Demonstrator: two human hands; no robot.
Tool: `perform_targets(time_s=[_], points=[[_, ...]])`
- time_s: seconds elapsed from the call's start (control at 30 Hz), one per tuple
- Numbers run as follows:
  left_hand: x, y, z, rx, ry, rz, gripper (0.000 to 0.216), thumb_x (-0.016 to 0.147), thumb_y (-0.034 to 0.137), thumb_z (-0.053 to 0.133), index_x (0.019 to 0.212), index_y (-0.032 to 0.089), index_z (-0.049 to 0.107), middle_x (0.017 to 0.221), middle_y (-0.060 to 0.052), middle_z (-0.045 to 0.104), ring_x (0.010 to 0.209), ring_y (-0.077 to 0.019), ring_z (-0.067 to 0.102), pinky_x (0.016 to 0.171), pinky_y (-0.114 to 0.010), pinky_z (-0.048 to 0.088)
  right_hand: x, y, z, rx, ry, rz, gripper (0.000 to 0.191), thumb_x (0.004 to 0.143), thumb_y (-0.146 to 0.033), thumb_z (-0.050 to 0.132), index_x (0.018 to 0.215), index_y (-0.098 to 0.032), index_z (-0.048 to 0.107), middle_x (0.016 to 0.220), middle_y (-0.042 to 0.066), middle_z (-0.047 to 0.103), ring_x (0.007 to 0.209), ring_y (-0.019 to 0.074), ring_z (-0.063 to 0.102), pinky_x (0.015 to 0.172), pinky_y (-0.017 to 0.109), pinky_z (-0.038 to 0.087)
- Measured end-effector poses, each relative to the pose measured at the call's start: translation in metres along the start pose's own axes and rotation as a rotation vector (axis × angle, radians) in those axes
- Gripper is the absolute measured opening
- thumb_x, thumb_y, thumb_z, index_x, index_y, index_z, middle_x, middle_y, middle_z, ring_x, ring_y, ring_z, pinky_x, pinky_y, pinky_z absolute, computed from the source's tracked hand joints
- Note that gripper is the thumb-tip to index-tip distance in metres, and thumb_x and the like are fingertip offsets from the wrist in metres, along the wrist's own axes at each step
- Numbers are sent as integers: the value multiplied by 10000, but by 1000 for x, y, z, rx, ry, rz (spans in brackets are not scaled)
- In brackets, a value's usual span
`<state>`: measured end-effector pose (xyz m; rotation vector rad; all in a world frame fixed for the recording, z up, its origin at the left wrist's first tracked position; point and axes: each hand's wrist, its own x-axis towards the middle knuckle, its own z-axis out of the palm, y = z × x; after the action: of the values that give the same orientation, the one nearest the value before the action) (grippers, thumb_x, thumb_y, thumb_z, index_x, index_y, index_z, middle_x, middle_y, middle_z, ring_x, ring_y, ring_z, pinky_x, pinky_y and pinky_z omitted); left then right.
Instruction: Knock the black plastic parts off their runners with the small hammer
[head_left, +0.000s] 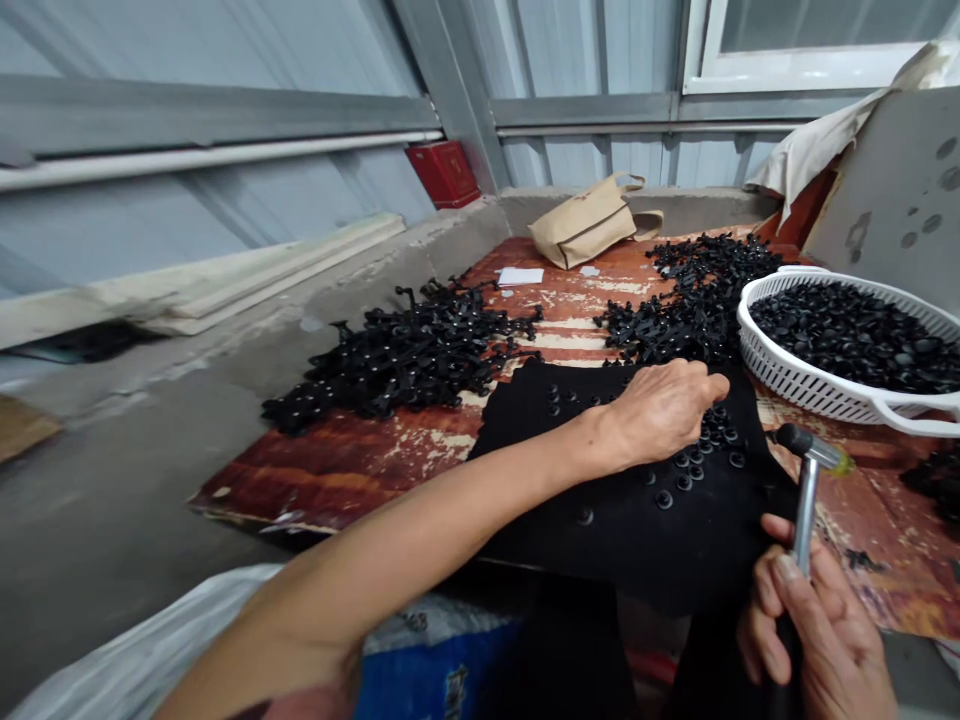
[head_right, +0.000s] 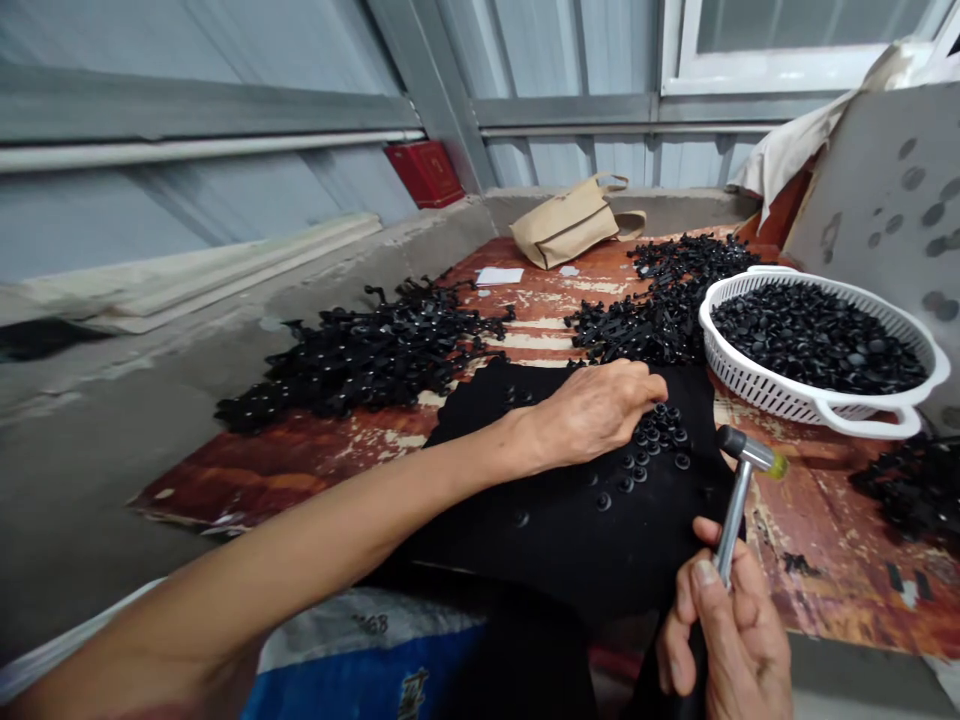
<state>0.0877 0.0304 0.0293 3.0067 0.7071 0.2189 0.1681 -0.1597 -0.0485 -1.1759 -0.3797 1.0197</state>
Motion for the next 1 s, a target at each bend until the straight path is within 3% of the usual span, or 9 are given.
perform_targets(time_s=[0.17,0.43,0.6,0.83,1.0], points=[[27,1,5,49,-96,49,294,841,61,391,1012,171,603,957,-85,618,895,-236,587,707,-345,471,2,3,-4,21,-20,12,383,834,-445,648,1144,-250,535,621,-85,478,338,45,387,352,195,360],[21,13,6,40,-115,26,206,883,168,427,993,166,602,907,-87,633,887,-240,596,721,-349,473,2,8,-7,41,-44,12,352,873,-423,610,1169,-257,517,646,-86,484,340,35,406,361,179,311],[24,25,11,84,-121,26,224,830,114,453,964,173,622,880,-91,654,950,-274,593,778,-391,468,2,9,-7,35,-55,8,321,889,-420,589,1153,-253,515,651,-84,490,340,31,403,364,176,308],[33,34,6,-71,-178,60,278,810,121,460,1012,212,628,868,-55,694,814,-220,646,674,-313,462,2,9,-7,57,-60,0,322,890,-415,589,1157,-254,511,655,-85,484,352,31,402,367,172,321],[26,22,0,-118,-154,61,276,856,134,398,1000,209,621,952,-40,684,888,-191,624,716,-288,456,2,9,-7,56,-55,-2,326,885,-414,599,1153,-252,510,652,-89,481,343,27,401,362,175,334]])
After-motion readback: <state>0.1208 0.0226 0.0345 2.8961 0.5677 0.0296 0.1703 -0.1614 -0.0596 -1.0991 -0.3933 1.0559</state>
